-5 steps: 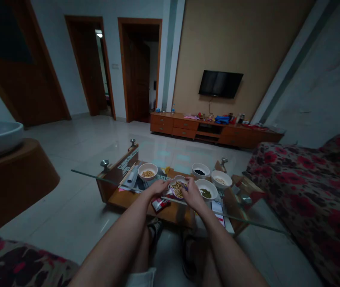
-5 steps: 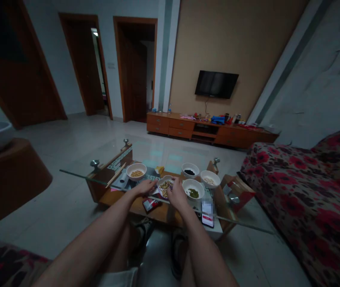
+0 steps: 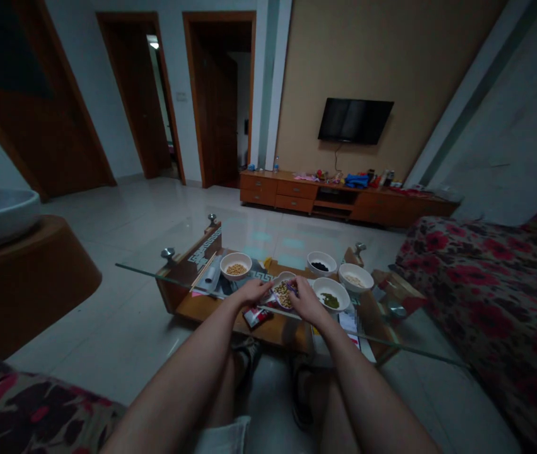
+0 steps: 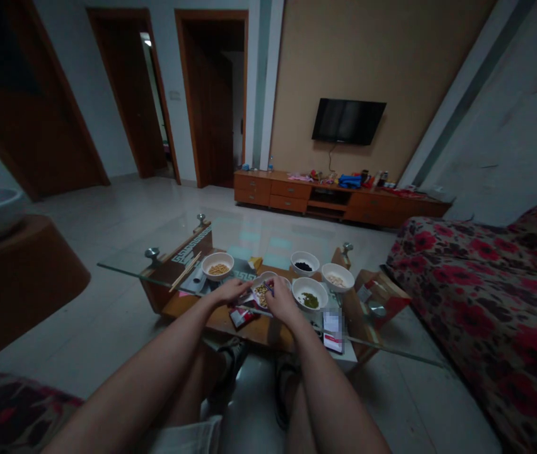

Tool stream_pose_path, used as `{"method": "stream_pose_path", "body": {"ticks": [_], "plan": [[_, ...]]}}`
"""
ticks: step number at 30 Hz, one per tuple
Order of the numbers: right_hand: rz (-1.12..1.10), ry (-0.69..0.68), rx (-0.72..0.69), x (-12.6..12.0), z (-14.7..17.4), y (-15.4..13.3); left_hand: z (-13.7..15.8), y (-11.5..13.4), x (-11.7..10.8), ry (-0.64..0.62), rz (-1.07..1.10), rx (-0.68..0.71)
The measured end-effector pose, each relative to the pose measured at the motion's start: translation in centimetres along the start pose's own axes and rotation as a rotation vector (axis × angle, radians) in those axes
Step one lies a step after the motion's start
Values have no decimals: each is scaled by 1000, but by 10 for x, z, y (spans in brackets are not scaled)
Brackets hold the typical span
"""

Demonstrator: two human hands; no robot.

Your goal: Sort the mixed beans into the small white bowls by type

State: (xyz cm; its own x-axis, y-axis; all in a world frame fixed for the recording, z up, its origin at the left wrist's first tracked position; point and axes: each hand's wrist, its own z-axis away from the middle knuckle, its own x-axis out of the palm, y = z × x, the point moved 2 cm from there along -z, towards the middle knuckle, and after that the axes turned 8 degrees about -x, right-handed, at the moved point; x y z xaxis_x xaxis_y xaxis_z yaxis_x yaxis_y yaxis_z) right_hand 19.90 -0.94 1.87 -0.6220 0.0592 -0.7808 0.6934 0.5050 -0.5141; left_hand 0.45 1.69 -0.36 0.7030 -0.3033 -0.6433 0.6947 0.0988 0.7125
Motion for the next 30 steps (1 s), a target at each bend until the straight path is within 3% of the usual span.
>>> {"method": "stream_pose_path", "body": {"ticks": [6, 11, 16, 21, 30], "plan": [[-23, -53, 78, -10, -9, 17, -5, 4, 3, 47, -144, 22], [30, -78, 45, -7, -10, 17, -4, 12, 4, 52, -220, 80], [111, -157, -6, -2, -12, 8, 0, 17, 8, -58, -276, 108], [100, -246, -27, 3, -13, 7, 1, 18, 9, -68, -244, 81], [136, -198, -32, 2, -10, 5, -4, 14, 11, -82, -232, 22]]}}
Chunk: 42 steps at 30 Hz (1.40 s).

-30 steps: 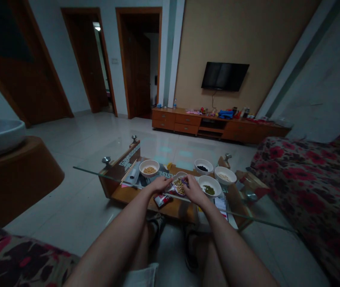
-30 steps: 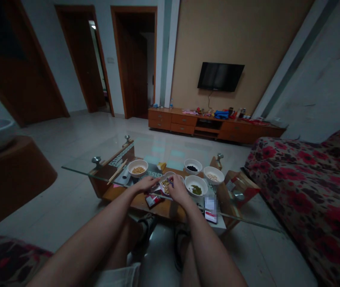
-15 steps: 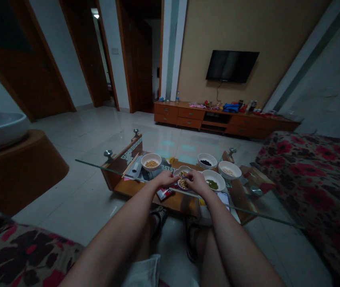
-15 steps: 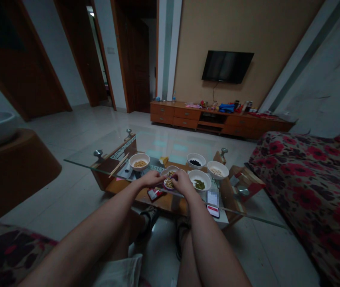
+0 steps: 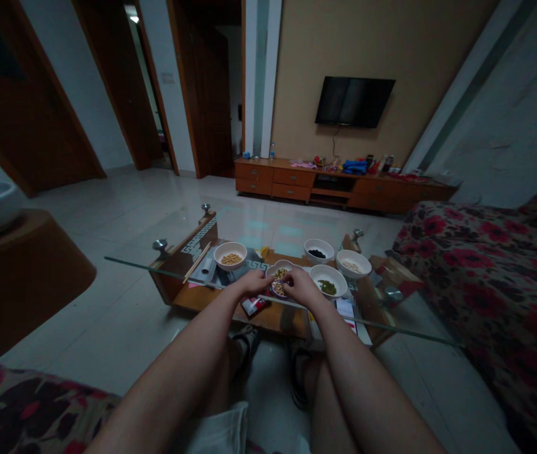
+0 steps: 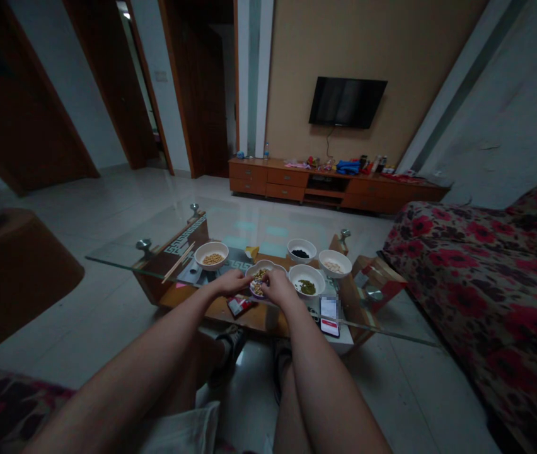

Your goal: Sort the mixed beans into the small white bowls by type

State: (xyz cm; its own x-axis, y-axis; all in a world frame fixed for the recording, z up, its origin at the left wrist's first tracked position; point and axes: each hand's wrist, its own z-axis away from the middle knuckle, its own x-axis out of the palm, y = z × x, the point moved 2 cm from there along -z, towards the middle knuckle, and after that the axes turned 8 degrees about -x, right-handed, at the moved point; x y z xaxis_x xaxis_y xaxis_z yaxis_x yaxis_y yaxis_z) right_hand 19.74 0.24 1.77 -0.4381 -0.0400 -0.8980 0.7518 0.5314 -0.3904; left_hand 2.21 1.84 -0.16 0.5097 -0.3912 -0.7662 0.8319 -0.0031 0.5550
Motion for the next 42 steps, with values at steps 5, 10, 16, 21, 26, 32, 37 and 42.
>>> {"method": "stream_pose_path", "body": {"ticks": [5, 10, 16, 21, 26, 32, 37, 42], "plan": [[20, -2, 15, -2, 4, -1, 1, 0, 0, -17, -30, 25], [9, -50, 52, 0, 3, 1, 0, -1, 0, 21, -41, 12], [23, -58, 68, 1, 2, 3, -3, -2, 0, 53, -22, 5], [24, -65, 66, 6, 0, 6, -1, -2, 1, 47, 20, 3], [12, -72, 59, 8, -2, 8, -1, -3, 1, 29, 26, 0], [6, -72, 75, 8, -1, 7, -9, -8, 4, 28, -13, 6], [12, -58, 86, 8, -2, 5, -12, -9, 5, 64, -37, 13], [9, -50, 90, 7, -2, 3, -7, -6, 3, 42, 16, -2]]}}
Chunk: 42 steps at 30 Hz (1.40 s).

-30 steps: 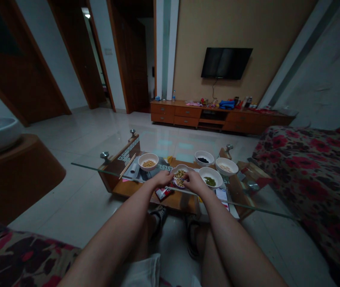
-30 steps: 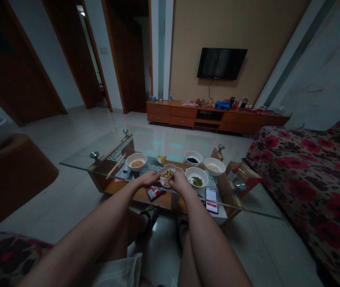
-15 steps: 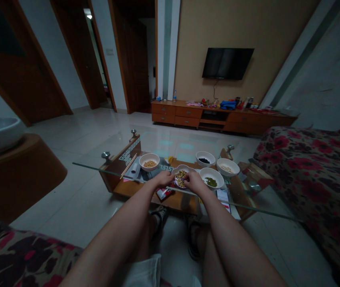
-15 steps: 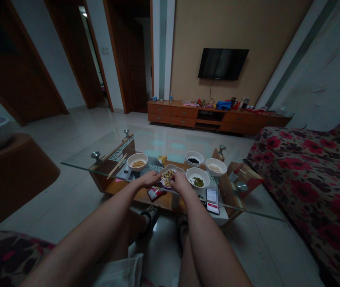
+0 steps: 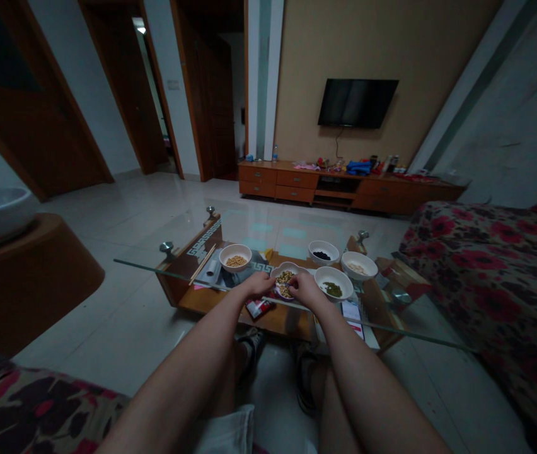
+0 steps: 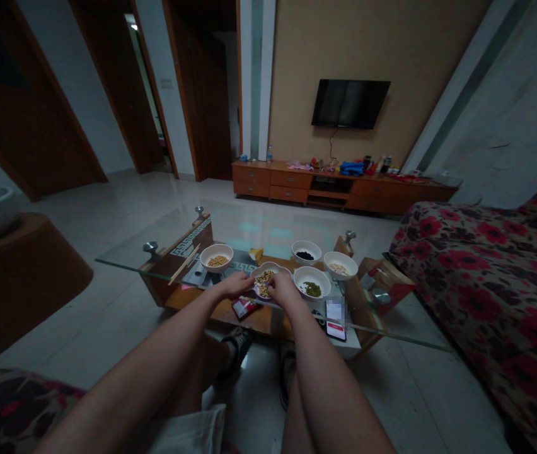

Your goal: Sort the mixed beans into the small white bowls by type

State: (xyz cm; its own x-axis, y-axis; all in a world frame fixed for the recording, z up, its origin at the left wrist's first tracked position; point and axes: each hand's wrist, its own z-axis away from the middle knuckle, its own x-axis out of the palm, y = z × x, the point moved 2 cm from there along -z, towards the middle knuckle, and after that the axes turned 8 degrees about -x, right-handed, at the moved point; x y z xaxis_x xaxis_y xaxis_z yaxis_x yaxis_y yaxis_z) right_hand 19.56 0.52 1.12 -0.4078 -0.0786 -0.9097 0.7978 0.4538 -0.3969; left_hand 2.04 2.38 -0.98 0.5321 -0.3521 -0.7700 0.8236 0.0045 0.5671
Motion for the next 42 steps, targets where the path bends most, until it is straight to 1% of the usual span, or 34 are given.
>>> {"method": "stream_pose_path", "body": {"ticks": [4, 8, 12, 14, 17, 21, 24, 28, 30, 33, 37, 42], "plan": [[-2, 6, -2, 1, 0, 1, 1, 1, -1, -13, 18, -13], [-6, 19, -14, 3, -1, 4, 1, 1, -1, 2, 10, 10], [2, 56, -31, -1, 0, 2, 3, 1, -1, -7, 4, 8], [5, 96, -33, -6, 2, 1, 3, 1, 0, -40, 40, -11], [-19, 193, -35, -18, 9, 1, 3, 0, 1, -81, 47, -21], [-58, 298, -13, -36, 24, 10, 1, 0, -1, -64, 12, -1], [-84, 367, 18, -48, 36, 22, 0, 0, -1, -64, -8, -12], [-129, 443, 20, -56, 49, 36, -2, 1, -1, -64, -28, -24], [-137, 448, 22, -55, 51, 40, -1, 1, -1, -65, -17, -28], [-131, 445, 28, -52, 49, 39, 0, 2, -1, -71, -6, -22], [-91, 413, 28, -49, 41, 27, 1, 3, -2, -80, -2, -25], [-85, 341, 33, -43, 31, 15, 0, 3, -3, -50, -21, -3]]}}
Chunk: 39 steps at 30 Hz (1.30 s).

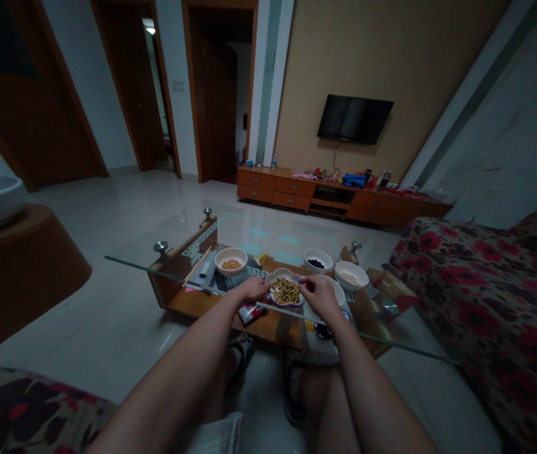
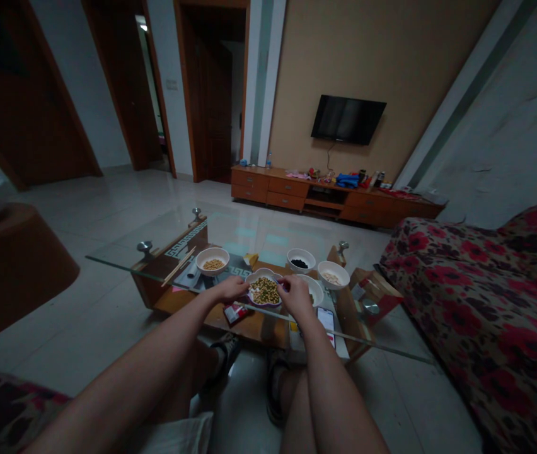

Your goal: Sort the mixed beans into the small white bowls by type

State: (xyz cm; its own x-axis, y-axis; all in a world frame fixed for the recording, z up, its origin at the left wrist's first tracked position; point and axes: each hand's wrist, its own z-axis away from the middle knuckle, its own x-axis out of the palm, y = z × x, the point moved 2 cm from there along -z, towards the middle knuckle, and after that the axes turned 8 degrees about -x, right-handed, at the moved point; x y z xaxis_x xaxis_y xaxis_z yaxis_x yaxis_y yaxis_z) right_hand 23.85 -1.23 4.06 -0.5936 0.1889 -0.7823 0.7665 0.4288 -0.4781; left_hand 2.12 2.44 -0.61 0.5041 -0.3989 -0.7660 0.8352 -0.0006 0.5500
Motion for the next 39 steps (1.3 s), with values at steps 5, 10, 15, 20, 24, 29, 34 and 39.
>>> {"method": "stream_pose_path", "body": {"ticks": [5, 10, 15, 20, 24, 29, 34, 39], "plan": [[-10, -121, -23, 16, -1, -6, 2, 1, 0, -5, -13, 6], [32, -184, -43, 25, -1, -8, 4, 3, -1, -7, -9, -4], [118, -280, -61, 26, -1, -11, 4, 3, -1, 11, -24, -7], [173, -322, -79, 23, -2, -15, 5, 2, 0, -7, 18, -40], [189, -339, -85, 22, -2, -15, 8, 4, -1, -19, 30, -36], [226, -363, -47, 25, -3, -15, 9, 4, -2, -2, 40, -37], [230, -376, -29, 28, -4, -15, 3, 1, 1, -2, 0, -33], [237, -385, -8, 31, -5, -12, 1, 1, 1, 2, -20, -33]]}}
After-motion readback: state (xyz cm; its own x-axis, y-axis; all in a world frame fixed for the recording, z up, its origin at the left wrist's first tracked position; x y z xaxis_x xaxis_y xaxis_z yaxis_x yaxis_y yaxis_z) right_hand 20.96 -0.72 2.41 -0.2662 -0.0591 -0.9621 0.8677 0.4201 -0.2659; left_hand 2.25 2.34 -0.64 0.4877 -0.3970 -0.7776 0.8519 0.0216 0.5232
